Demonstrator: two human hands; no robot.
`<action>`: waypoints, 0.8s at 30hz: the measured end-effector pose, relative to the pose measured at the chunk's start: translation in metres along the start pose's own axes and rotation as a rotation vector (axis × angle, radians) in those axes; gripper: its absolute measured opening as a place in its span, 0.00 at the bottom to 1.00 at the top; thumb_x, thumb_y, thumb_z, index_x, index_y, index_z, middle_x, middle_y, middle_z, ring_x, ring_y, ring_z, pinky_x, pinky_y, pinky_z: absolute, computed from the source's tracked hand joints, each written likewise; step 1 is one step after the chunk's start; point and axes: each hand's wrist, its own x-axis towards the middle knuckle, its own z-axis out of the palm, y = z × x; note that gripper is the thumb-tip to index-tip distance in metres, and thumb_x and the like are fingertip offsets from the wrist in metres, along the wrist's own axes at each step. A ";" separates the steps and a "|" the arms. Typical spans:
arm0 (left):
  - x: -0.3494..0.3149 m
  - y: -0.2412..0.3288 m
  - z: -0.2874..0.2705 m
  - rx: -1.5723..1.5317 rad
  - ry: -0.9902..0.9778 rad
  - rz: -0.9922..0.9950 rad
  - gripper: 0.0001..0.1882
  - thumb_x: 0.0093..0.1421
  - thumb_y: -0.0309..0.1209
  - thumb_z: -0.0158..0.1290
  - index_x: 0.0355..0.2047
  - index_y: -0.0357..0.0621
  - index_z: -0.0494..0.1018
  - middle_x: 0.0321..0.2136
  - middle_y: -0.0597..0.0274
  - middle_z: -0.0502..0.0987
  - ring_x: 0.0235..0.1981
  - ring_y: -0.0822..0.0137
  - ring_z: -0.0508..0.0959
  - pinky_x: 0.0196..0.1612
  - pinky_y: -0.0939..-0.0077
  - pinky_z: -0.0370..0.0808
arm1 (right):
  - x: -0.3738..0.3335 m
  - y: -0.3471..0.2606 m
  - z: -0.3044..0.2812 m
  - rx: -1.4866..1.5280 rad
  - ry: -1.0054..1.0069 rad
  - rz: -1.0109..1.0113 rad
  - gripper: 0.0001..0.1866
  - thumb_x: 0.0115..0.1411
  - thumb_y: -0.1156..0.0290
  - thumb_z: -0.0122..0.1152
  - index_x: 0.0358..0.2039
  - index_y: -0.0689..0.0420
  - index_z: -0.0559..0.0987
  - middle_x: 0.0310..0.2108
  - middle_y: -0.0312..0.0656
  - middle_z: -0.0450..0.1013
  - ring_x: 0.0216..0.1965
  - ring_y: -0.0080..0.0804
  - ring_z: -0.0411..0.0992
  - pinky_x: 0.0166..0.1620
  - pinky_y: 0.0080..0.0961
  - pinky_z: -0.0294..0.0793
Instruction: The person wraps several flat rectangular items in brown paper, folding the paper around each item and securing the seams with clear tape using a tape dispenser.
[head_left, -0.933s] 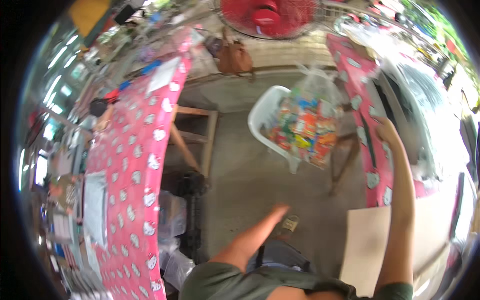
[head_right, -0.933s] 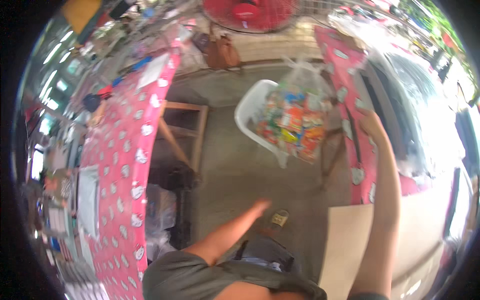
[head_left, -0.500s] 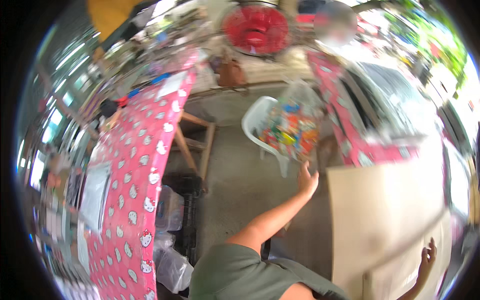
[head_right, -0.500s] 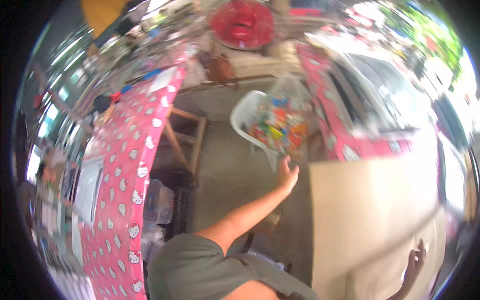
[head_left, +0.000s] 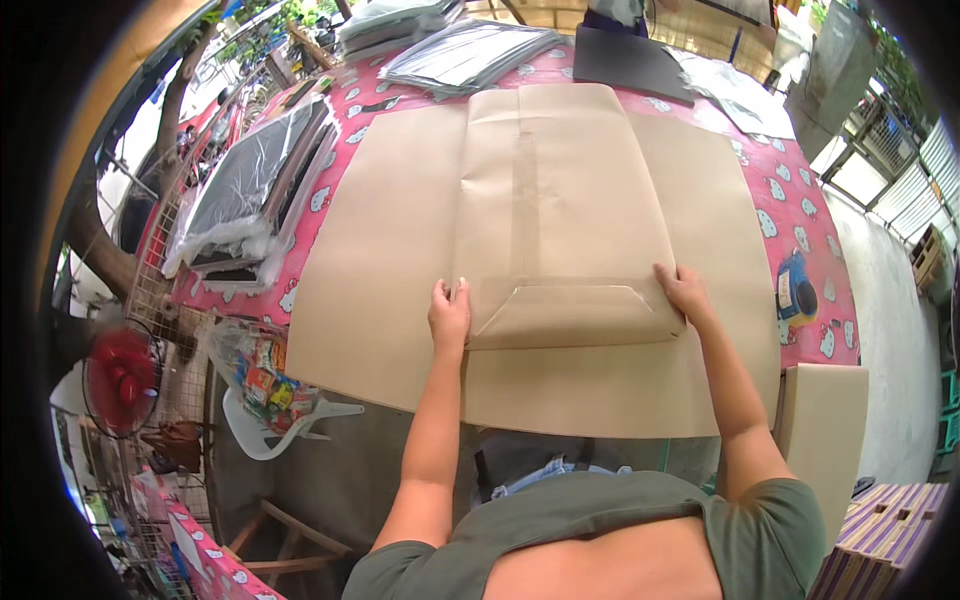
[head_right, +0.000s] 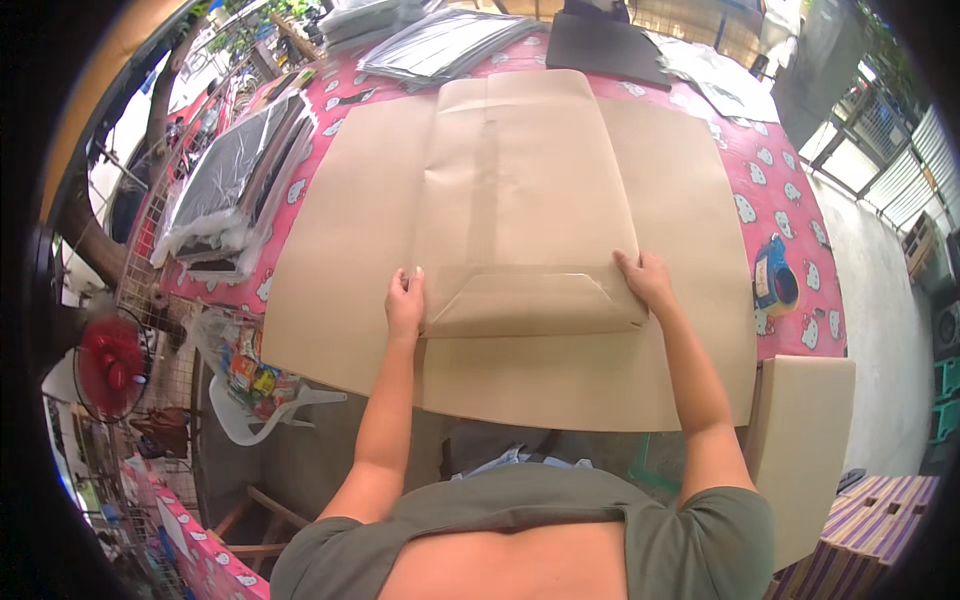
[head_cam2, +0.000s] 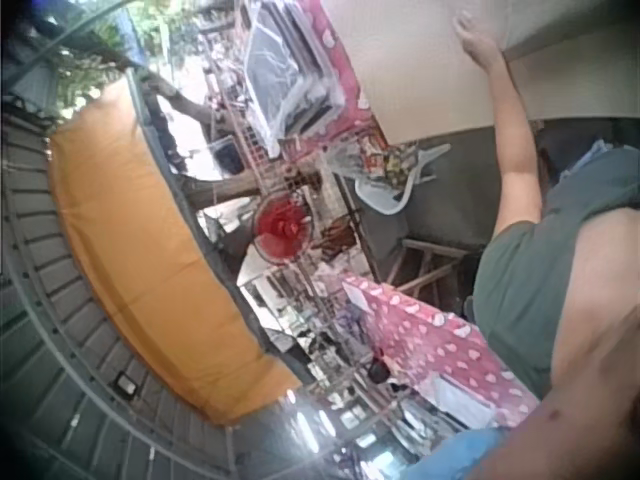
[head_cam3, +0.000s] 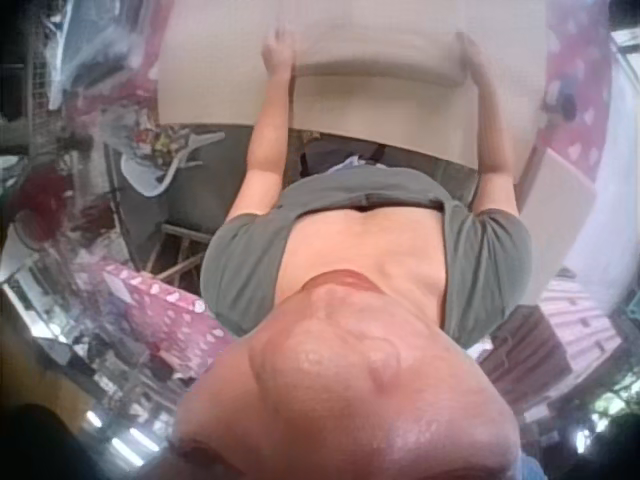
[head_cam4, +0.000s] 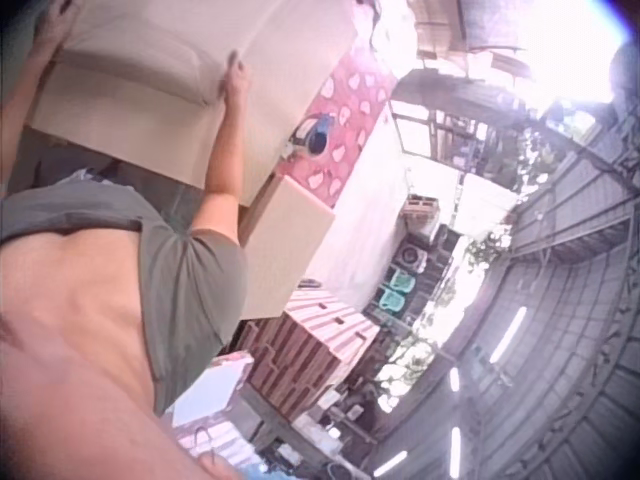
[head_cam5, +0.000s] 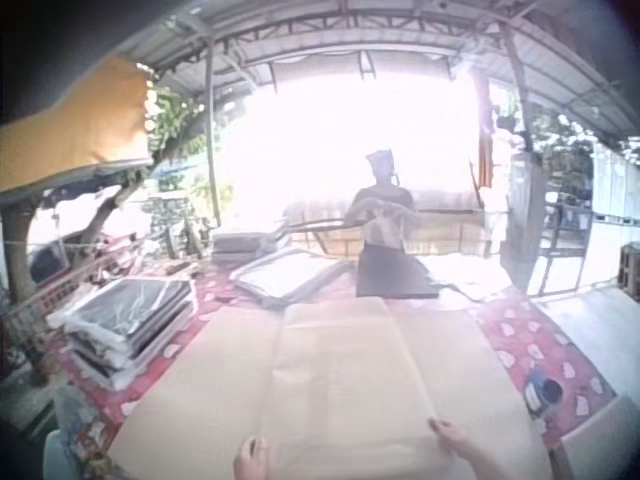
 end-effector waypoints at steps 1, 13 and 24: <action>0.001 -0.011 -0.003 -0.022 -0.007 -0.009 0.27 0.57 0.47 0.49 0.45 0.34 0.69 0.42 0.43 0.74 0.43 0.51 0.74 0.46 0.65 0.70 | -0.009 -0.006 0.004 -0.003 0.021 0.003 0.33 0.57 0.44 0.49 0.41 0.66 0.73 0.45 0.57 0.67 0.46 0.47 0.67 0.48 0.38 0.66; 0.236 0.037 -0.078 0.936 -0.126 0.254 0.34 0.50 0.53 0.53 0.54 0.50 0.64 0.56 0.53 0.61 0.59 0.51 0.57 0.58 0.41 0.48 | -0.168 -0.198 0.132 0.417 -1.230 -0.156 0.37 0.53 0.45 0.57 0.47 0.70 0.68 0.44 0.57 0.68 0.39 0.38 0.72 0.42 0.32 0.73; -0.026 -0.064 -0.062 -0.431 0.457 -0.098 0.39 0.59 0.33 0.46 0.62 0.32 0.36 0.62 0.43 0.40 0.63 0.54 0.48 0.63 0.63 0.45 | 0.171 -0.225 0.103 -0.114 -0.030 -0.481 0.23 0.55 0.51 0.56 0.39 0.60 0.78 0.36 0.50 0.75 0.38 0.43 0.73 0.43 0.33 0.70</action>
